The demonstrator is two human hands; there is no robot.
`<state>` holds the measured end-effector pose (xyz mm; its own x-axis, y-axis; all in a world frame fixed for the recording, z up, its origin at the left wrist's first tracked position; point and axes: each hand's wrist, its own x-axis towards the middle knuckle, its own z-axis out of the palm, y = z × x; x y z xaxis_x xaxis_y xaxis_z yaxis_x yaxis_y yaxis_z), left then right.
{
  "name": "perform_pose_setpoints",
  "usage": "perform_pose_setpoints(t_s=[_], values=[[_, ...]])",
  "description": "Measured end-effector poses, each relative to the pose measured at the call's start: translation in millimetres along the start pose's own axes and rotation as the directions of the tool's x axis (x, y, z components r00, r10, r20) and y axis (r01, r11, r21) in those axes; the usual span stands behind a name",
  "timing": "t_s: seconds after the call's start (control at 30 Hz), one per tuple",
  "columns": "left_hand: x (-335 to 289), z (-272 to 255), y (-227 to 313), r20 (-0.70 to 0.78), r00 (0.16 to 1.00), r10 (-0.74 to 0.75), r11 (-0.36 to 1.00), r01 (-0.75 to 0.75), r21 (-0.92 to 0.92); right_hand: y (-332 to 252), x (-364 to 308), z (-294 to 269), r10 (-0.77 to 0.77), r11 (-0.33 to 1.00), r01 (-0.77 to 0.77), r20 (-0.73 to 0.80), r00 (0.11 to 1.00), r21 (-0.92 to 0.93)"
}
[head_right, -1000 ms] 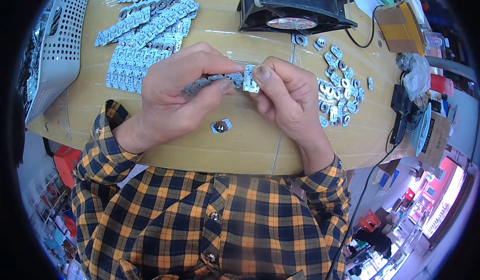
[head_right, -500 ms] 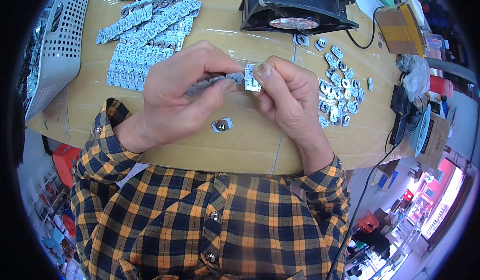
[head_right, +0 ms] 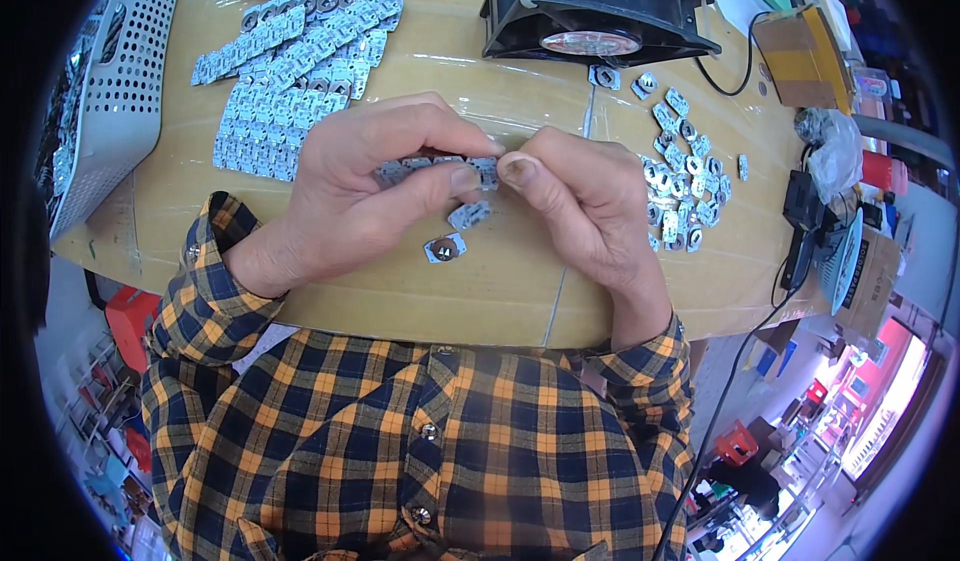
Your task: Handling and separating small LED modules from a larger strip on a workbench.
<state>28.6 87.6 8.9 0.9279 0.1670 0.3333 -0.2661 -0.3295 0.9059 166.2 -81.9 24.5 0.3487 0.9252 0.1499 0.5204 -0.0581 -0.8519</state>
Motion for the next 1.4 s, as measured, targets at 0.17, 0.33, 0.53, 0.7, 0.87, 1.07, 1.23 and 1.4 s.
perform_pose_setpoints(t_s=[0.17, 0.33, 0.53, 0.7, 0.87, 1.07, 1.23, 1.4], values=[[-3, 1, 10, 0.009, 0.965, -0.261, 0.924, 0.252, -0.289, -1, -2, 1, 0.089, 0.992, -0.086, -0.028, 0.996, 0.087], [1, 1, 6, 0.057, 0.952, -0.300, 0.889, 0.300, -0.347, -3, -4, 4, 0.127, 0.981, -0.123, -0.018, 0.992, 0.151], [-1, -1, 1, 0.143, 0.948, -0.285, 0.848, 0.319, -0.424, -9, -1, -1, 0.194, 0.945, -0.215, 0.108, 0.975, 0.247], [1, 5, 7, 0.093, 0.921, -0.378, 0.819, 0.379, -0.431, -9, -1, 5, 0.265, 0.951, -0.269, 0.044, 0.963, 0.153], [2, -5, 11, 0.177, 0.847, -0.501, 0.744, 0.527, -0.411, -10, 0, 6, 0.328, 0.923, -0.312, -0.036, 0.944, 0.228], [2, -1, 6, 0.287, 0.833, -0.472, 0.561, 0.535, -0.631, -2, -6, 4, 0.359, 0.750, -0.341, 0.083, 0.929, 0.567], [2, 0, 10, 0.212, 0.877, -0.431, 0.633, 0.461, -0.622, -2, -1, 5, 0.350, 0.279, -0.332, 0.226, 0.909, 0.901], [-5, 8, 3, -0.038, 0.978, -0.206, 0.930, 0.183, -0.319, -4, -1, 12, 0.436, 0.675, -0.298, -0.038, 0.899, 0.675]])
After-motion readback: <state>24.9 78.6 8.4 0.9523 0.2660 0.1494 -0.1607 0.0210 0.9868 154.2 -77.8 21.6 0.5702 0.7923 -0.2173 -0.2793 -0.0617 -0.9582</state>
